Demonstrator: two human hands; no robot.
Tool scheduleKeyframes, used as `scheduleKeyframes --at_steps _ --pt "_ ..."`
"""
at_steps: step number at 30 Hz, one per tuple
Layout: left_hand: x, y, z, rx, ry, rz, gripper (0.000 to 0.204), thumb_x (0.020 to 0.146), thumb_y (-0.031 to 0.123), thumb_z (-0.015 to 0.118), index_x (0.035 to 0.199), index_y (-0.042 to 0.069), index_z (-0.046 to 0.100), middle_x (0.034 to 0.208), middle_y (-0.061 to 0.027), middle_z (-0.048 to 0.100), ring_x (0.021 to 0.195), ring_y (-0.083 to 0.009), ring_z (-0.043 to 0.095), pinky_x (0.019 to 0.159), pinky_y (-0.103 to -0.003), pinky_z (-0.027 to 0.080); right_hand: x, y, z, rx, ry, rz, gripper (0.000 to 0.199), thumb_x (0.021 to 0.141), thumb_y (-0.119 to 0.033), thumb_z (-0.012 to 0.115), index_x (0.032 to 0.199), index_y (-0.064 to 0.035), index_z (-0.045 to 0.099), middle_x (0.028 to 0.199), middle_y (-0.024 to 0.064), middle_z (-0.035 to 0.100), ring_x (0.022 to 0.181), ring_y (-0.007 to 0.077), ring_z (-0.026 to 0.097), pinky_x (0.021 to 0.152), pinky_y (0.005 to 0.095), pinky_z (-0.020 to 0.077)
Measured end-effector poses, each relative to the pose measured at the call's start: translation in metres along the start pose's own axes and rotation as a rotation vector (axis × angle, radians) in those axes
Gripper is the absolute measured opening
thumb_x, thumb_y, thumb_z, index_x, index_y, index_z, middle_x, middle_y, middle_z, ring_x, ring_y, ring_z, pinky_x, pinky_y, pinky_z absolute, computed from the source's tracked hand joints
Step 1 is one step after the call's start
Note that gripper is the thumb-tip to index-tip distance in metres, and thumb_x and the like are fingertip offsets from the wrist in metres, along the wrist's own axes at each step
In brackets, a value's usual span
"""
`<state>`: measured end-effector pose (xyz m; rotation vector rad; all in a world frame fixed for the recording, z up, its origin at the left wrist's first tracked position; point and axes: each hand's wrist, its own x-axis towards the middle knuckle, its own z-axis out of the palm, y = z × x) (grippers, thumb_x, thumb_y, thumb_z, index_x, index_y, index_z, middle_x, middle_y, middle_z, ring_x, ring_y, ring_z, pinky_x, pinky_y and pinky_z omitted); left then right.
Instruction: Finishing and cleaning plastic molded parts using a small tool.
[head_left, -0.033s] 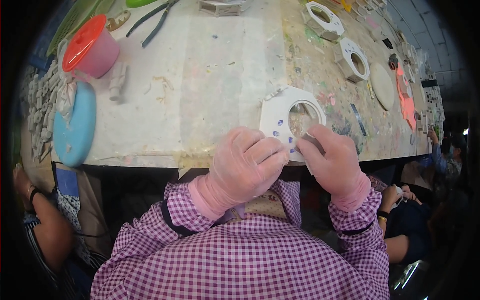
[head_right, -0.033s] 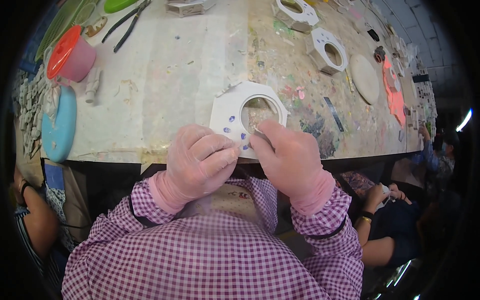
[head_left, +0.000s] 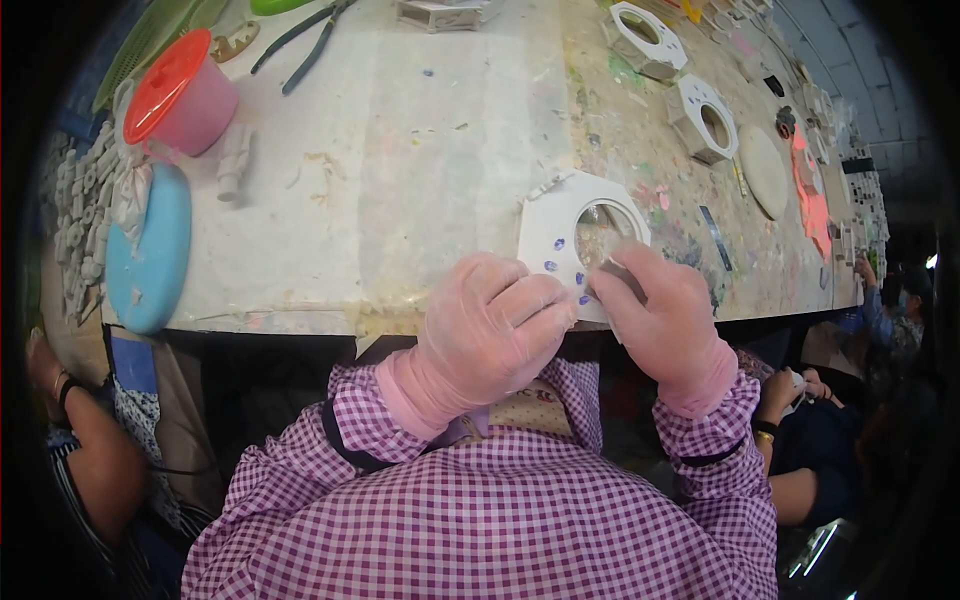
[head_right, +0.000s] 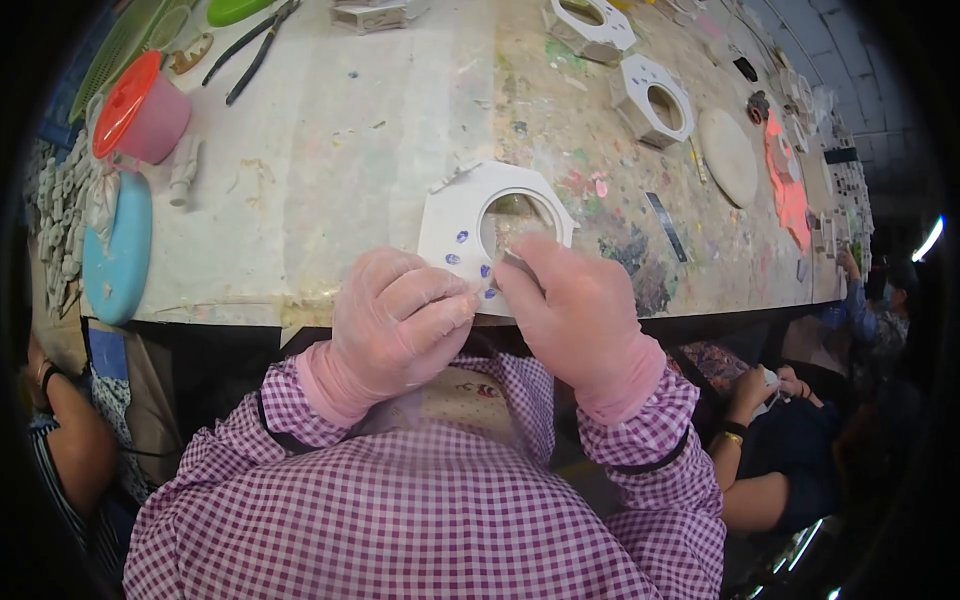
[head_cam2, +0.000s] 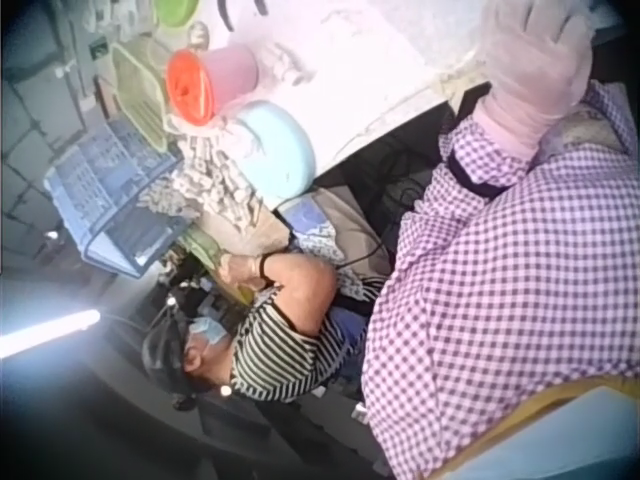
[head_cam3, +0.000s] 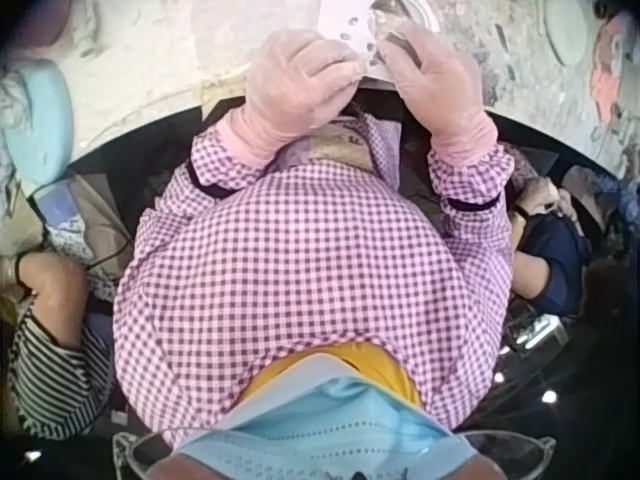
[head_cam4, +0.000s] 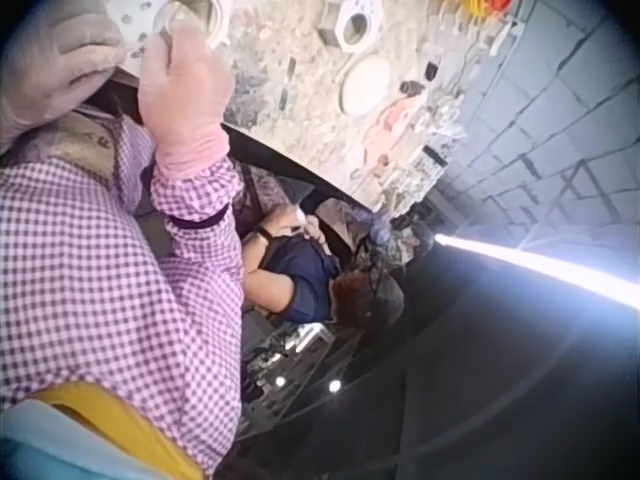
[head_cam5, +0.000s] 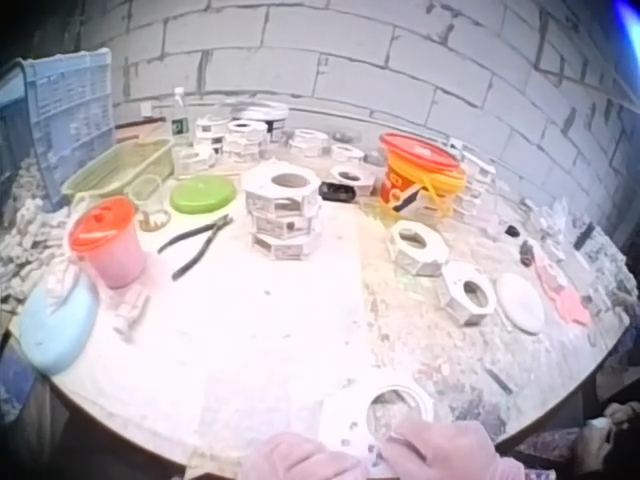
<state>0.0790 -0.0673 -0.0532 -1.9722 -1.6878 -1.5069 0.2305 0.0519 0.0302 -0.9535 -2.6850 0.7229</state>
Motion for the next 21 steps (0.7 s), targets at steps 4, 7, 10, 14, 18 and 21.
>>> scheduleKeyframes --at_steps 4,7,10,14,18,21 --pt "0.000 0.000 0.001 0.013 0.017 0.023 0.033 0.069 0.004 0.081 0.096 0.015 0.067 0.096 0.0023 0.065 0.082 -0.0214 0.061 0.069 -0.035 0.049 0.020 0.014 0.008 0.086 0.156 -0.005 0.014 0.091 -0.018 0.071 0.097 -0.0051 0.069 0.076 0.0182 0.067 0.071 0.0379 0.068 0.062 0.0420 0.0529" --pt "0.000 0.000 0.000 -0.008 0.003 0.008 0.033 0.070 0.004 0.081 0.097 0.015 0.067 0.096 0.0021 0.065 0.082 -0.0215 0.061 0.069 -0.036 0.049 0.029 0.025 0.009 0.261 0.184 -0.002 0.016 0.089 -0.017 0.074 0.100 -0.0066 0.070 0.081 0.0142 0.071 0.075 0.0348 0.070 0.064 0.0394 0.0541" --pt "0.000 0.000 0.000 -0.003 0.011 -0.002 0.032 0.069 0.004 0.081 0.097 0.014 0.068 0.095 0.0021 0.066 0.081 -0.0215 0.061 0.069 -0.036 0.049 0.033 0.028 -0.001 0.061 -0.012 -0.394 0.015 0.087 -0.017 0.076 0.099 -0.0080 0.071 0.083 0.0120 0.072 0.075 0.0321 0.070 0.065 0.0382 0.0547" --pt "0.000 -0.001 0.000 -0.040 0.021 0.006 0.032 0.068 0.004 0.082 0.096 0.014 0.068 0.096 0.0016 0.066 0.082 -0.0218 0.061 0.069 -0.036 0.049 0.036 0.024 -0.015 -0.087 -0.056 -0.430 0.013 0.087 -0.017 0.076 0.096 -0.0094 0.072 0.080 0.0112 0.070 0.074 0.0319 0.069 0.064 0.0390 0.0537" --pt "-0.001 0.000 0.001 -0.011 0.009 -0.001 0.033 0.067 0.005 0.082 0.096 0.014 0.068 0.096 0.0014 0.065 0.082 -0.0221 0.061 0.070 -0.036 0.049 0.038 0.018 -0.015 0.120 -0.010 -0.310 0.013 0.088 -0.018 0.074 0.097 -0.0099 0.070 0.079 0.0115 0.069 0.075 0.0333 0.069 0.064 0.0411 0.0533" --pt "0.000 0.000 0.000 -0.014 0.002 0.006 0.033 0.067 0.005 0.082 0.096 0.014 0.068 0.096 0.0012 0.065 0.082 -0.0223 0.061 0.069 -0.036 0.049 0.038 0.015 -0.015 -0.036 -0.119 -0.484 0.014 0.088 -0.018 0.074 0.097 -0.0095 0.069 0.079 0.0115 0.069 0.075 0.0338 0.069 0.065 0.0415 0.0534"
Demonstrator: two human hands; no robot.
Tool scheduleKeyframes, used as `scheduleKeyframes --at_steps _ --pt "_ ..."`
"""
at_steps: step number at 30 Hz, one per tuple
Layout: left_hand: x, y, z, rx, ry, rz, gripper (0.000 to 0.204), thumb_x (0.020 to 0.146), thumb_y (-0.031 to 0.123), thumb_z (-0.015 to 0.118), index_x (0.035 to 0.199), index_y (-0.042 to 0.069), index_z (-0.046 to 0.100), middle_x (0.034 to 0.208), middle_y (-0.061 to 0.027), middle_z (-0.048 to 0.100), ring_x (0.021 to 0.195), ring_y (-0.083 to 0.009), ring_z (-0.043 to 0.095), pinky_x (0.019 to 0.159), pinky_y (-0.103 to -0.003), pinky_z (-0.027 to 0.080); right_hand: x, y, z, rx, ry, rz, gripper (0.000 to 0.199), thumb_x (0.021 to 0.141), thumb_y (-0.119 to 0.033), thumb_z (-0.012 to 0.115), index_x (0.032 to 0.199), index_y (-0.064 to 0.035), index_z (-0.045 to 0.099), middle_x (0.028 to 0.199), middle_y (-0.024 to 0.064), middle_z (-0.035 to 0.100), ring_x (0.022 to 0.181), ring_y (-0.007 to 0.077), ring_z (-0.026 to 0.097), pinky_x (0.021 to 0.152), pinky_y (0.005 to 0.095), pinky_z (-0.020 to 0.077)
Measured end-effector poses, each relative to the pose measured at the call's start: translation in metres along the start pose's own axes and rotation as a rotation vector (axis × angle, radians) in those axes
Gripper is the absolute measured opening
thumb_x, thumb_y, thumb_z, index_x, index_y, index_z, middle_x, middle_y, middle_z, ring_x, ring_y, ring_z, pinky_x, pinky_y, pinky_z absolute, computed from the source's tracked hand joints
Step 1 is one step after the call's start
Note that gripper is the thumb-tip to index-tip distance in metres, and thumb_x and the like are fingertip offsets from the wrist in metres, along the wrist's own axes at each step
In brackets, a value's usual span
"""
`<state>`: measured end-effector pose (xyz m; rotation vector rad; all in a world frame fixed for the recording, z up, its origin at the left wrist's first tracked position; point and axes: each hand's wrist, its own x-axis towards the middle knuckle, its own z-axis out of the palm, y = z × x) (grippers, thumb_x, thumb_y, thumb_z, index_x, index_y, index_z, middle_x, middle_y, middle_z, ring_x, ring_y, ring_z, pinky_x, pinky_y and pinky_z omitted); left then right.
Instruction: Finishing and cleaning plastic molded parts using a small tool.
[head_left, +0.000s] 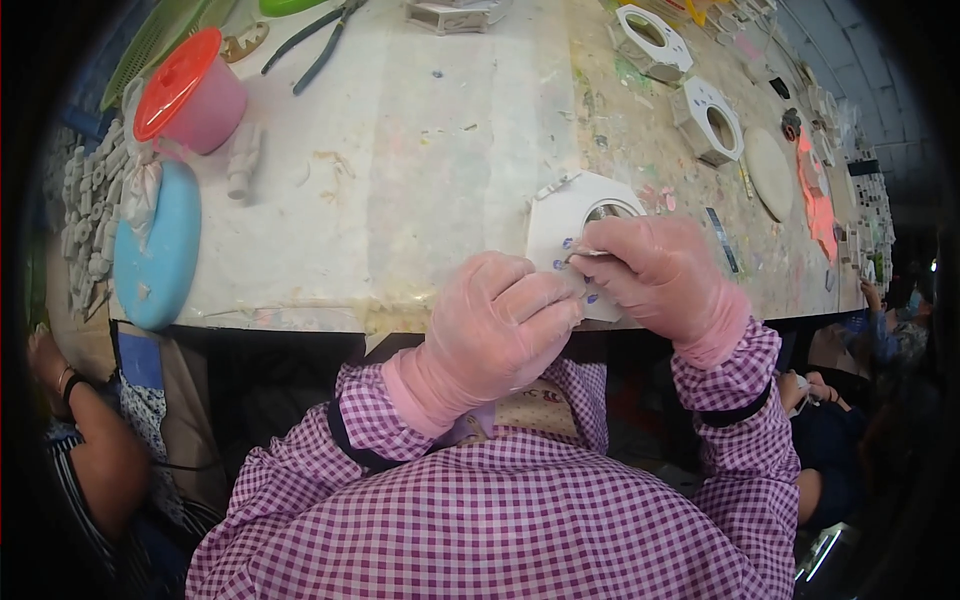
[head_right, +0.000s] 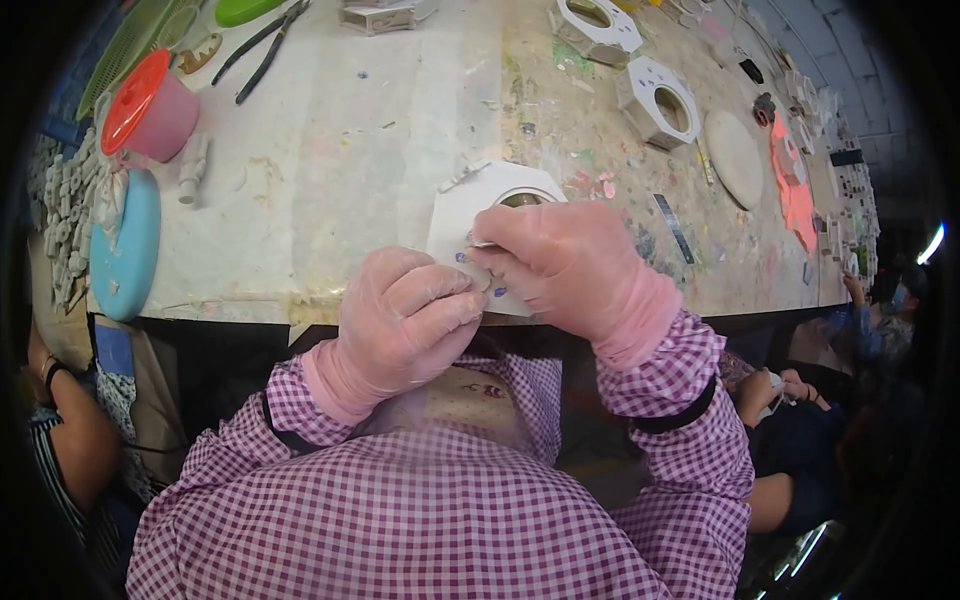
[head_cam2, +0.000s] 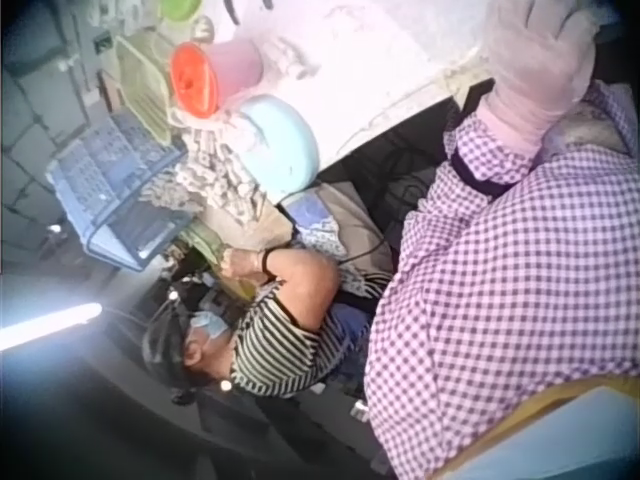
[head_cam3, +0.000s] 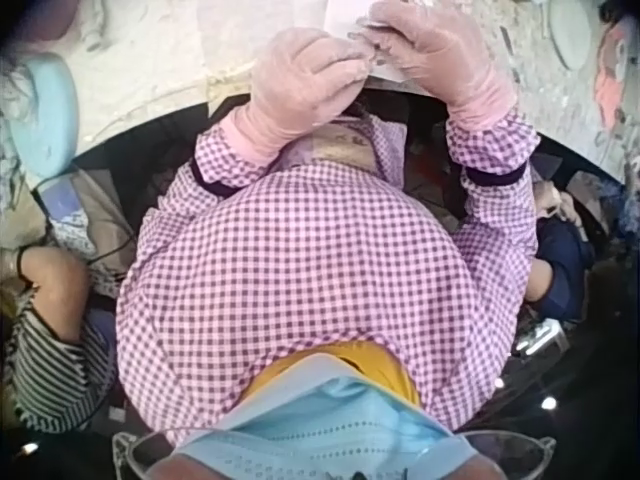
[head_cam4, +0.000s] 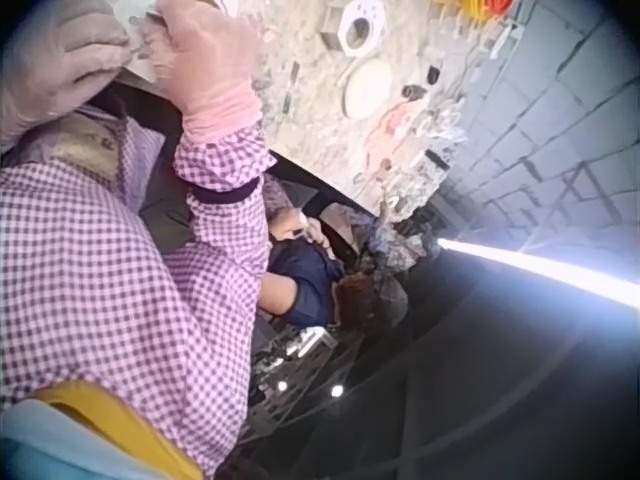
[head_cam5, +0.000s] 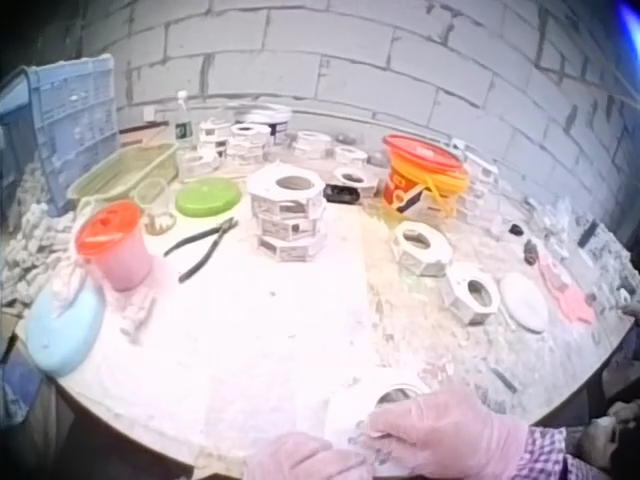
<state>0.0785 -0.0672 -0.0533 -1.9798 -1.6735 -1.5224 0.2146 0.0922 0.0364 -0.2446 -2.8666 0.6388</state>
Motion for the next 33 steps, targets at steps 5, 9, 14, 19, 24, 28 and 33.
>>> scheduleKeyframes --at_steps 5,9,14,19,24,28,33 --pt "0.000 0.000 0.000 -0.005 0.008 -0.007 0.032 0.068 0.005 0.082 0.096 0.015 0.068 0.097 0.0009 0.065 0.082 -0.0227 0.061 0.069 -0.036 0.049 -0.001 0.000 -0.009 -0.069 -0.133 0.082 0.015 0.088 -0.020 0.074 0.097 -0.0097 0.068 0.080 0.0126 0.069 0.075 0.0341 0.069 0.064 0.0421 0.0530" --pt "0.000 0.000 0.000 0.002 0.004 0.000 0.032 0.069 0.005 0.082 0.095 0.015 0.068 0.097 0.0016 0.064 0.082 -0.0224 0.062 0.069 -0.037 0.049 0.003 -0.001 -0.008 0.032 -0.009 0.054 0.013 0.090 -0.022 0.073 0.096 -0.0108 0.069 0.081 0.0130 0.069 0.076 0.0347 0.069 0.064 0.0428 0.0531" --pt "0.000 -0.001 0.000 -0.023 0.005 -0.006 0.031 0.069 0.005 0.082 0.095 0.015 0.068 0.097 0.0019 0.064 0.083 -0.0224 0.061 0.069 -0.037 0.049 0.004 0.000 -0.012 -0.126 -0.170 0.047 0.012 0.090 -0.022 0.072 0.096 -0.0114 0.069 0.082 0.0135 0.069 0.076 0.0348 0.069 0.064 0.0420 0.0535" --pt "-0.001 0.000 0.001 0.010 0.016 -0.005 0.031 0.068 0.005 0.081 0.094 0.015 0.068 0.097 0.0024 0.065 0.083 -0.0218 0.061 0.069 -0.036 0.049 0.003 0.000 -0.010 -0.001 -0.049 0.006 0.013 0.091 -0.023 0.071 0.097 -0.0117 0.067 0.080 0.0133 0.068 0.076 0.0350 0.069 0.064 0.0433 0.0529" --pt "0.000 -0.001 0.001 -0.015 0.001 0.007 0.032 0.068 0.007 0.081 0.096 0.015 0.068 0.097 0.0021 0.066 0.083 -0.0217 0.061 0.069 -0.036 0.050 0.001 0.001 -0.015 -0.114 -0.209 0.042 0.013 0.089 -0.022 0.073 0.093 -0.0106 0.068 0.081 0.0130 0.069 0.076 0.0347 0.069 0.064 0.0419 0.0530" --pt "-0.001 0.000 0.002 -0.003 -0.019 0.007 0.030 0.070 0.008 0.081 0.096 0.015 0.068 0.100 0.0008 0.066 0.085 -0.0220 0.062 0.070 -0.036 0.050 -0.001 0.004 -0.012 0.051 -0.139 0.263 0.013 0.089 -0.023 0.073 0.091 -0.0107 0.068 0.078 0.0119 0.070 0.075 0.0352 0.069 0.066 0.0405 0.0535" --pt "0.000 0.002 0.002 0.004 0.005 -0.016 0.030 0.070 0.008 0.082 0.096 0.016 0.068 0.106 -0.0008 0.065 0.086 -0.0234 0.063 0.071 -0.037 0.051 0.001 0.003 0.001 -0.089 -0.064 0.167 0.014 0.089 -0.024 0.073 0.092 -0.0102 0.068 0.076 0.0135 0.069 0.074 0.0355 0.069 0.066 0.0422 0.0541"
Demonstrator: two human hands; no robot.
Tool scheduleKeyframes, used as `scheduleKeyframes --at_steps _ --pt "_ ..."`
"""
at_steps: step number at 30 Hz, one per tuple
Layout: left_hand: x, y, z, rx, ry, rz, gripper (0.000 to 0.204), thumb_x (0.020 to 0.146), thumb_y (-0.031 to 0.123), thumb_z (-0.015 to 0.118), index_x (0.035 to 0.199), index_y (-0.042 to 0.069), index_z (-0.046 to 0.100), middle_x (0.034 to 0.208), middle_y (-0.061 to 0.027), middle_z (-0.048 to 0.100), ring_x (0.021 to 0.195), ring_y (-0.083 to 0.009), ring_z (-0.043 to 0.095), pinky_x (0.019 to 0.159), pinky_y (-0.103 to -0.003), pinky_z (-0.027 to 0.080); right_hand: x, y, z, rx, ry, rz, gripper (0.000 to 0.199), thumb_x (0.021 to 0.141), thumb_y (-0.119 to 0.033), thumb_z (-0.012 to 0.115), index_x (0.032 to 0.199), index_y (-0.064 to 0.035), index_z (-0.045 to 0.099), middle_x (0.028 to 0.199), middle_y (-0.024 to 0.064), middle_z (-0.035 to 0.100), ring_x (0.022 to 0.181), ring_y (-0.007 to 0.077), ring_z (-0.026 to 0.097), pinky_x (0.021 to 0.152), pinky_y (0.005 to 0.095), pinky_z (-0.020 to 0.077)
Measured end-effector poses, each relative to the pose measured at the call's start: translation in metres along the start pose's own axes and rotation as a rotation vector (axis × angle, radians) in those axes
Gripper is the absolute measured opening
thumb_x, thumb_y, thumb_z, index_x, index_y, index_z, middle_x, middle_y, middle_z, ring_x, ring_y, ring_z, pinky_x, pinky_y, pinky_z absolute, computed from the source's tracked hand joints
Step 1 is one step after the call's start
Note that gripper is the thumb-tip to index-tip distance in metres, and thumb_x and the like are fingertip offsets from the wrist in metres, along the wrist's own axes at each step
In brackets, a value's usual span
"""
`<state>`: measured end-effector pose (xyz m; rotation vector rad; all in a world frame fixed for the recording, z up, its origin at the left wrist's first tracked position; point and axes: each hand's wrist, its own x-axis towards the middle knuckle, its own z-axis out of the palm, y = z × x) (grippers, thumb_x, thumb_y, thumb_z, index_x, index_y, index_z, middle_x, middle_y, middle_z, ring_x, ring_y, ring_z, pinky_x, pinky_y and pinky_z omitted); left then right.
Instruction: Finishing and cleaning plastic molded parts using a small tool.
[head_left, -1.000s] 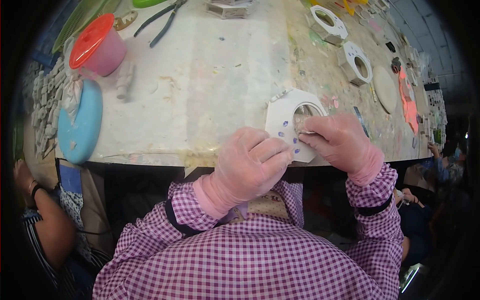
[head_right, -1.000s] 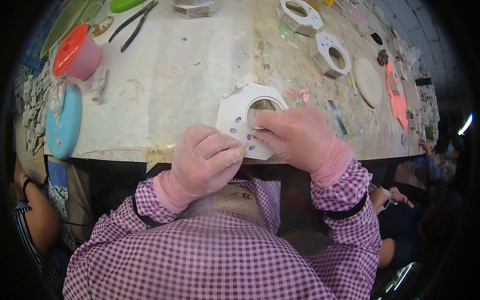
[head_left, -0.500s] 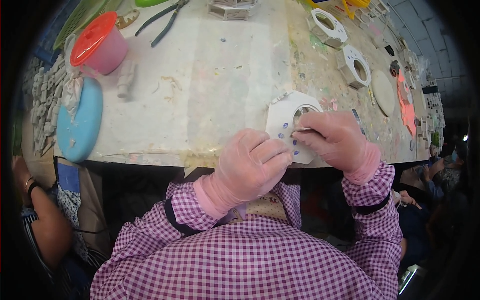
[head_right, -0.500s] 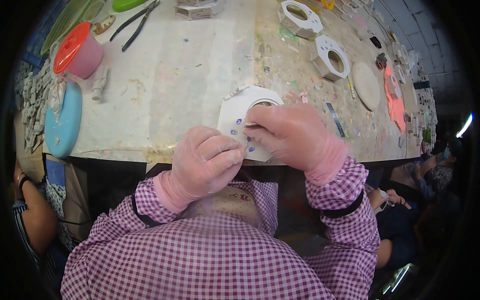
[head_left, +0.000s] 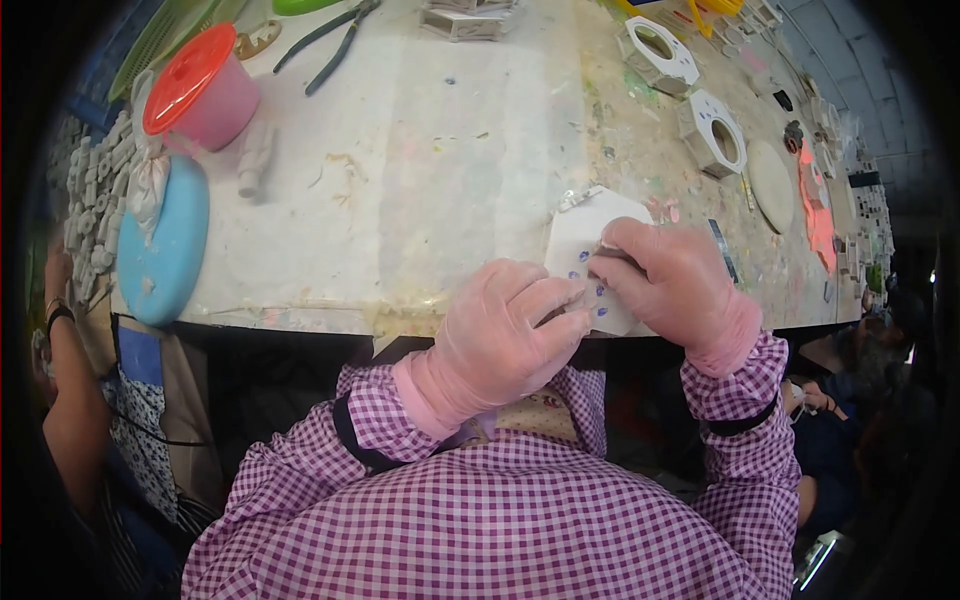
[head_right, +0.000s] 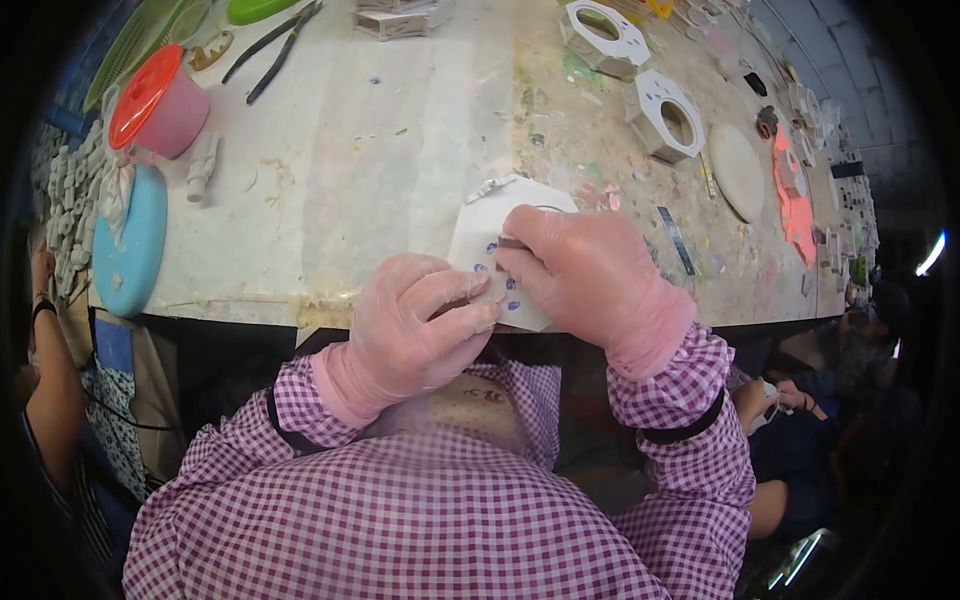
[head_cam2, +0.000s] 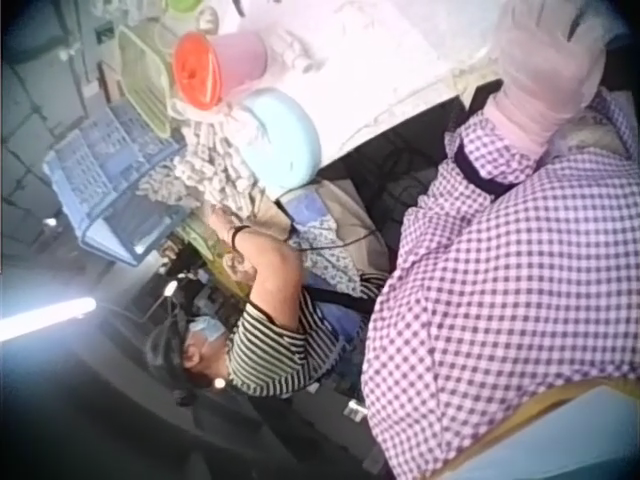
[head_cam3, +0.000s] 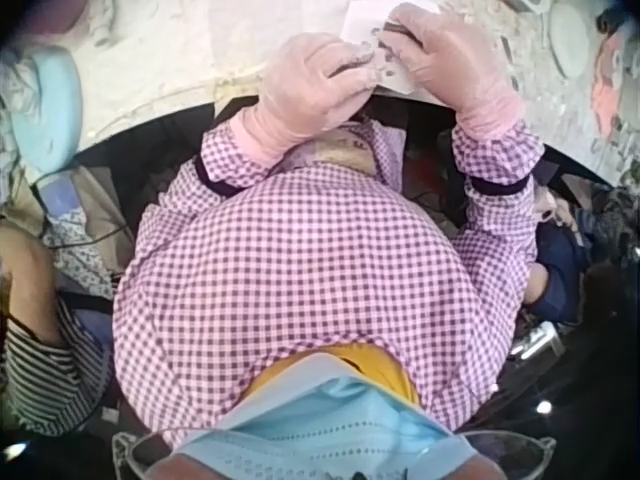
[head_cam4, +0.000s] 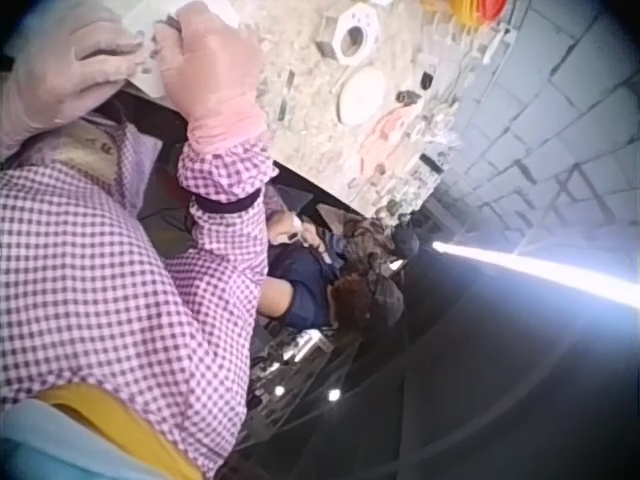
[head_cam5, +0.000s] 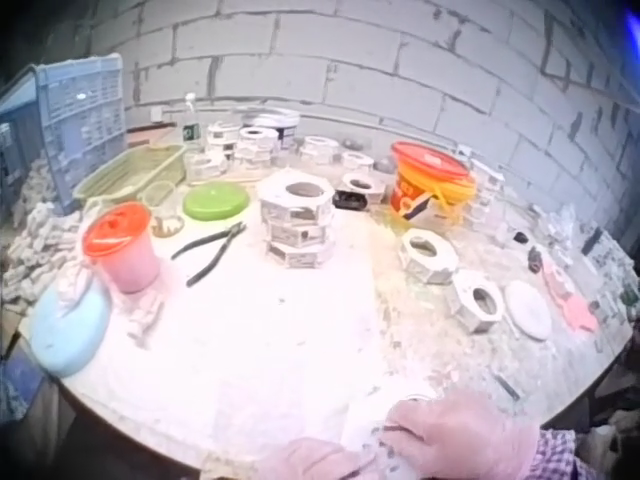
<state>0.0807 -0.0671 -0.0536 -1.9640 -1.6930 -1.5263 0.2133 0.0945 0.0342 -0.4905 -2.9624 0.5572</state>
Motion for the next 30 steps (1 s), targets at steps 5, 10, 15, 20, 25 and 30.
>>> scheduleKeyframes --at_steps 5,10,15,20,25,30 --pt "0.000 0.000 0.001 0.010 -0.002 0.008 0.031 0.069 0.008 0.083 0.096 0.015 0.068 0.106 -0.0022 0.064 0.087 -0.0245 0.063 0.072 -0.038 0.051 0.002 -0.006 -0.002 -0.053 0.126 0.185 0.014 0.090 -0.025 0.072 0.093 -0.0114 0.069 0.075 0.0139 0.069 0.073 0.0361 0.070 0.065 0.0439 0.0544" --pt "0.000 0.000 0.001 0.005 -0.004 0.014 0.031 0.069 0.009 0.083 0.096 0.016 0.068 0.105 -0.0013 0.064 0.086 -0.0240 0.062 0.072 -0.038 0.050 0.004 -0.013 0.002 -0.027 0.027 0.083 0.016 0.091 -0.026 0.071 0.093 -0.0104 0.069 0.076 0.0141 0.070 0.073 0.0364 0.070 0.066 0.0457 0.0547" --pt "0.000 0.000 0.000 0.008 -0.013 0.010 0.031 0.070 0.009 0.083 0.096 0.016 0.068 0.107 -0.0009 0.064 0.087 -0.0237 0.062 0.071 -0.038 0.050 0.001 -0.015 0.004 -0.054 0.107 0.145 0.016 0.090 -0.026 0.071 0.093 -0.0102 0.068 0.076 0.0136 0.070 0.072 0.0353 0.070 0.063 0.0441 0.0542" --pt "0.001 0.000 -0.001 0.013 -0.014 0.019 0.031 0.069 0.009 0.083 0.095 0.016 0.068 0.106 -0.0004 0.065 0.086 -0.0232 0.063 0.071 -0.037 0.051 0.000 -0.015 0.002 -0.112 0.114 0.027 0.016 0.090 -0.026 0.072 0.093 -0.0108 0.068 0.073 0.0135 0.069 0.069 0.0352 0.069 0.061 0.0441 0.0541" --pt "0.000 0.001 0.000 0.026 -0.017 0.002 0.031 0.069 0.009 0.083 0.096 0.016 0.068 0.106 0.0001 0.065 0.087 -0.0230 0.062 0.071 -0.037 0.051 0.001 -0.012 0.005 -0.026 0.233 0.268 0.016 0.090 -0.026 0.072 0.093 -0.0111 0.068 0.074 0.0127 0.069 0.069 0.0354 0.069 0.060 0.0442 0.0540" --pt "0.001 0.000 0.000 0.016 -0.015 0.013 0.031 0.070 0.009 0.083 0.096 0.016 0.068 0.105 0.0005 0.065 0.086 -0.0228 0.062 0.071 -0.037 0.051 -0.006 -0.007 0.007 -0.064 0.139 0.133 0.017 0.091 -0.025 0.072 0.099 -0.0105 0.069 0.078 0.0139 0.071 0.072 0.0363 0.070 0.064 0.0439 0.0553"
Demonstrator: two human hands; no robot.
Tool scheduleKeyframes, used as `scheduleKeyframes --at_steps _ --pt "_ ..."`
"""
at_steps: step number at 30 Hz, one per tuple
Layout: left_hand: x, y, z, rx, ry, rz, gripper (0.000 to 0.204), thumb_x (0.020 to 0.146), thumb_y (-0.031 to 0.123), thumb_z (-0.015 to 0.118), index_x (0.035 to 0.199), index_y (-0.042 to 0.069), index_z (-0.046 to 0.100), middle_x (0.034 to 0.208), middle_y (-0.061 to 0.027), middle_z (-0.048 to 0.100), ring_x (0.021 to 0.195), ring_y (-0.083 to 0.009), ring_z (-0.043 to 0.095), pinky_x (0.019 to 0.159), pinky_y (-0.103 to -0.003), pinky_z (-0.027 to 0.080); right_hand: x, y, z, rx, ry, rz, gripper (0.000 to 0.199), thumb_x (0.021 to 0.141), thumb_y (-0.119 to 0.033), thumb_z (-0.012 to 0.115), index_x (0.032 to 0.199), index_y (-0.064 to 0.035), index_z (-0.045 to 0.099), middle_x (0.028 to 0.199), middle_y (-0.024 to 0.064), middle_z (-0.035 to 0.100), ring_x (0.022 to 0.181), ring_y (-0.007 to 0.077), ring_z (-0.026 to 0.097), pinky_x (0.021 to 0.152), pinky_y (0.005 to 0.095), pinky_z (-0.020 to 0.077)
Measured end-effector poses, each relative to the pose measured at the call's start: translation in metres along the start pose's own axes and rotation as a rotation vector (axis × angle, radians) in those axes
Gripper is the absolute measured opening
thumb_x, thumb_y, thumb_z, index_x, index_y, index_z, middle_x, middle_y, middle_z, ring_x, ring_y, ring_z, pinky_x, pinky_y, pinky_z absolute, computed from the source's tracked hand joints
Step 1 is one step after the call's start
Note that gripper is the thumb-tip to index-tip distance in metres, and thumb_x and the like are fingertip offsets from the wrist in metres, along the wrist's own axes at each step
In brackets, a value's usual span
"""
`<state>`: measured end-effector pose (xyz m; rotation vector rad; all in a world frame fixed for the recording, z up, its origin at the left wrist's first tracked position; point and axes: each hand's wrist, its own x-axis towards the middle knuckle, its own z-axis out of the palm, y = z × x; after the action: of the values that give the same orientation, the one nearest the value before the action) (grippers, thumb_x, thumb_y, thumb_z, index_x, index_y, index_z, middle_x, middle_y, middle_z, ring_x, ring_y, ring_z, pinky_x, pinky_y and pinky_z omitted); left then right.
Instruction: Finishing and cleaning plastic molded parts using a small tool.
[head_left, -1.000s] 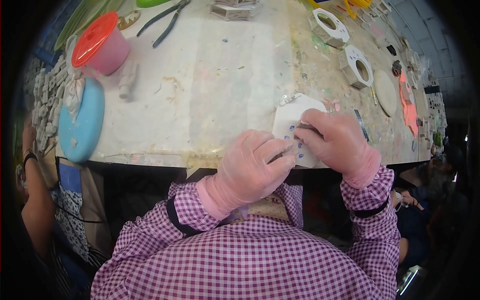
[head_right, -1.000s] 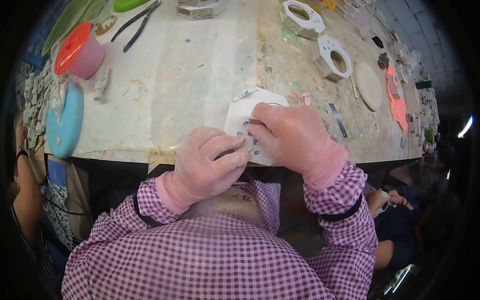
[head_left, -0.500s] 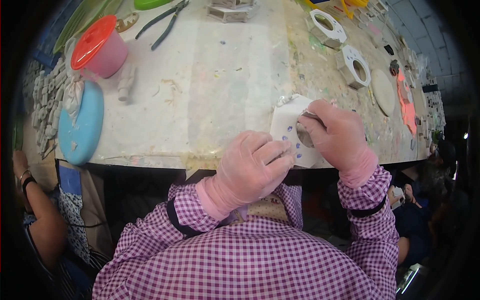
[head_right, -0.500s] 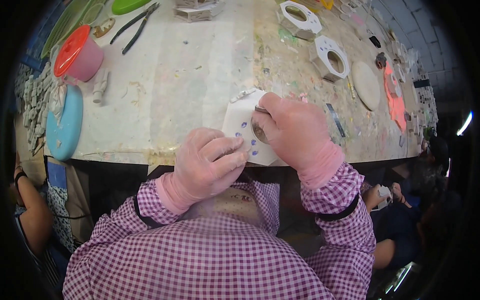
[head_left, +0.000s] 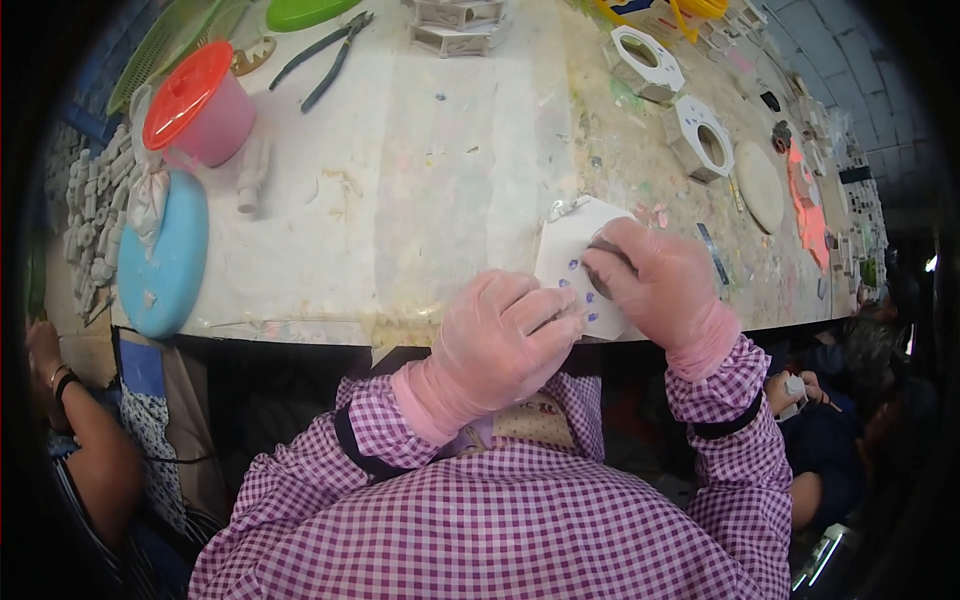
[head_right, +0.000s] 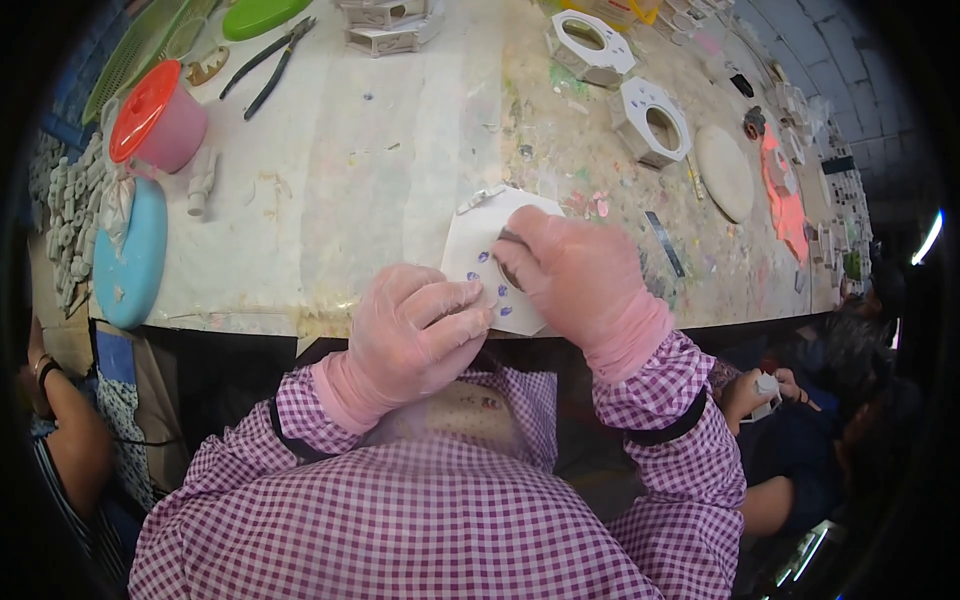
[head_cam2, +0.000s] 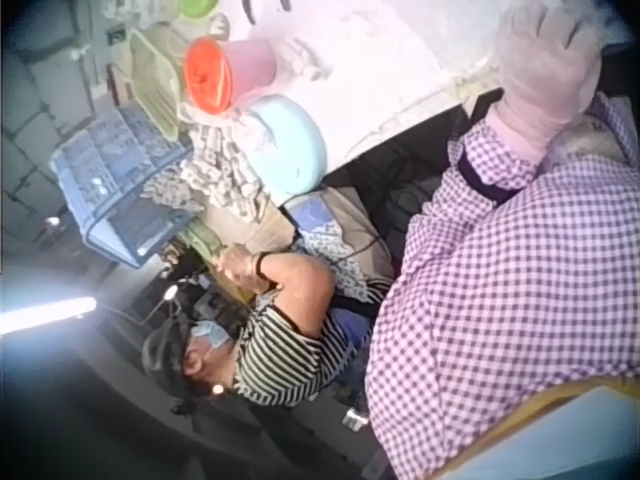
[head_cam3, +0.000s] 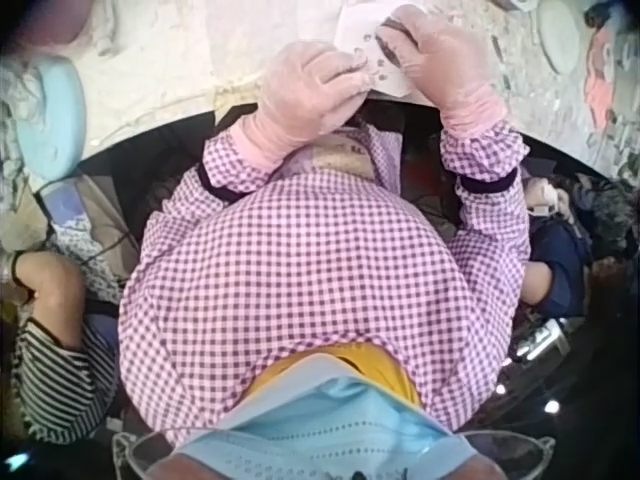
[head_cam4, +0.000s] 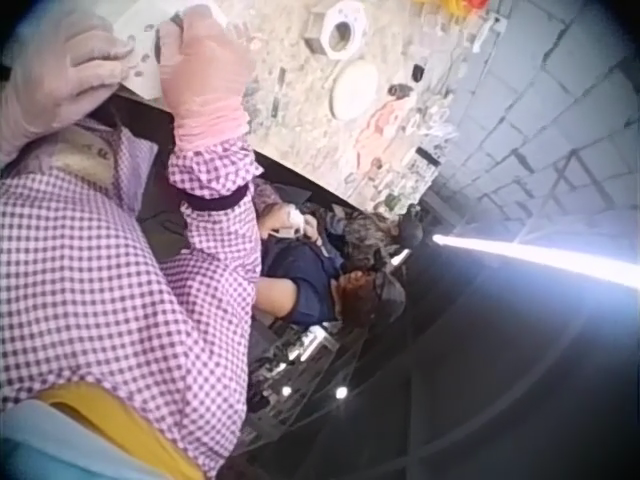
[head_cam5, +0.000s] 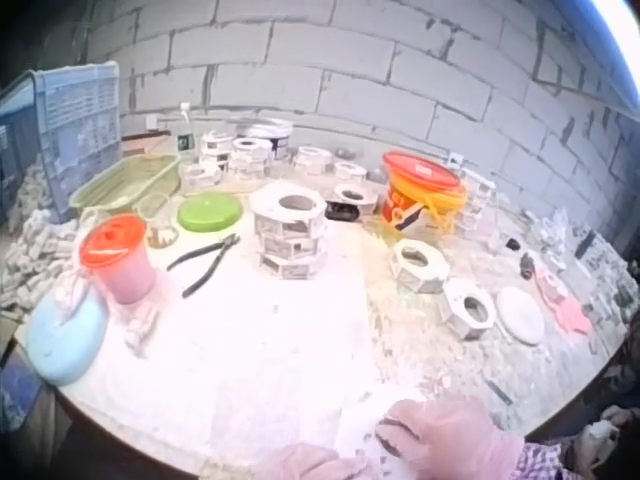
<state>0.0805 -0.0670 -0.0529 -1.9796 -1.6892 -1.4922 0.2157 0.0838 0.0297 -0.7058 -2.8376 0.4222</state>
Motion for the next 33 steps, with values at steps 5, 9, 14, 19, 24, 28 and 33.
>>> scheduleKeyframes --at_steps 5,9,14,19,24,28,33 --pt "0.000 0.001 0.000 0.006 -0.004 -0.015 0.031 0.070 0.008 0.083 0.097 0.016 0.069 0.105 0.0004 0.065 0.086 -0.0225 0.062 0.071 -0.037 0.051 0.003 0.013 -0.001 0.092 0.165 0.145 0.019 0.093 -0.021 0.071 0.106 -0.0069 0.069 0.087 0.0157 0.072 0.079 0.0368 0.071 0.071 0.0423 0.0565" --pt "0.001 0.002 -0.001 0.008 -0.002 -0.010 0.032 0.070 0.009 0.083 0.097 0.017 0.068 0.104 0.0006 0.065 0.086 -0.0222 0.063 0.071 -0.037 0.051 0.009 0.015 0.000 0.213 0.216 -0.073 0.020 0.086 -0.011 0.071 0.105 -0.0060 0.070 0.093 0.0115 0.071 0.086 0.0336 0.070 0.075 0.0403 0.0565" --pt "0.002 0.001 -0.001 0.006 0.008 -0.008 0.031 0.071 0.010 0.083 0.097 0.017 0.067 0.103 0.0008 0.065 0.085 -0.0219 0.063 0.070 -0.037 0.051 0.012 0.013 0.005 -0.148 0.257 -0.407 0.029 0.072 -0.007 0.073 0.101 -0.0092 0.072 0.095 0.0063 0.071 0.087 0.0282 0.069 0.074 0.0374 0.0562" --pt "0.001 0.002 -0.001 0.015 0.009 -0.014 0.032 0.070 0.011 0.083 0.096 0.017 0.066 0.103 0.0010 0.065 0.086 -0.0211 0.063 0.070 -0.036 0.052 0.008 0.018 0.008 -0.169 0.298 -0.498 0.030 0.069 -0.009 0.074 0.099 -0.0099 0.072 0.096 0.0042 0.071 0.086 0.0263 0.069 0.073 0.0377 0.0567" --pt "0.001 0.003 -0.001 0.014 0.013 -0.013 0.030 0.070 0.011 0.083 0.095 0.017 0.067 0.104 0.0004 0.065 0.088 -0.0214 0.063 0.071 -0.036 0.052 0.007 0.013 0.010 -0.185 0.289 -0.515 0.032 0.068 -0.010 0.073 0.100 -0.0096 0.072 0.098 0.0042 0.071 0.089 0.0265 0.070 0.075 0.0376 0.0576" --pt "0.001 0.003 -0.002 0.029 -0.011 -0.036 0.031 0.069 0.011 0.082 0.096 0.016 0.068 0.110 -0.0010 0.067 0.089 -0.0224 0.064 0.073 -0.037 0.052 0.017 0.010 0.007 -0.239 0.201 -0.644 0.031 0.069 -0.010 0.071 0.100 -0.0087 0.071 0.098 0.0049 0.071 0.091 0.0273 0.070 0.076 0.0377 0.0585" --pt "0.001 0.001 -0.002 0.016 -0.001 -0.022 0.031 0.069 0.011 0.082 0.096 0.016 0.068 0.113 -0.0025 0.069 0.089 -0.0229 0.065 0.072 -0.037 0.053 0.026 0.017 -0.001 -0.190 0.205 -0.568 0.029 0.070 -0.009 0.070 0.099 -0.0076 0.070 0.097 0.0058 0.070 0.090 0.0275 0.069 0.075 0.0376 0.0585"
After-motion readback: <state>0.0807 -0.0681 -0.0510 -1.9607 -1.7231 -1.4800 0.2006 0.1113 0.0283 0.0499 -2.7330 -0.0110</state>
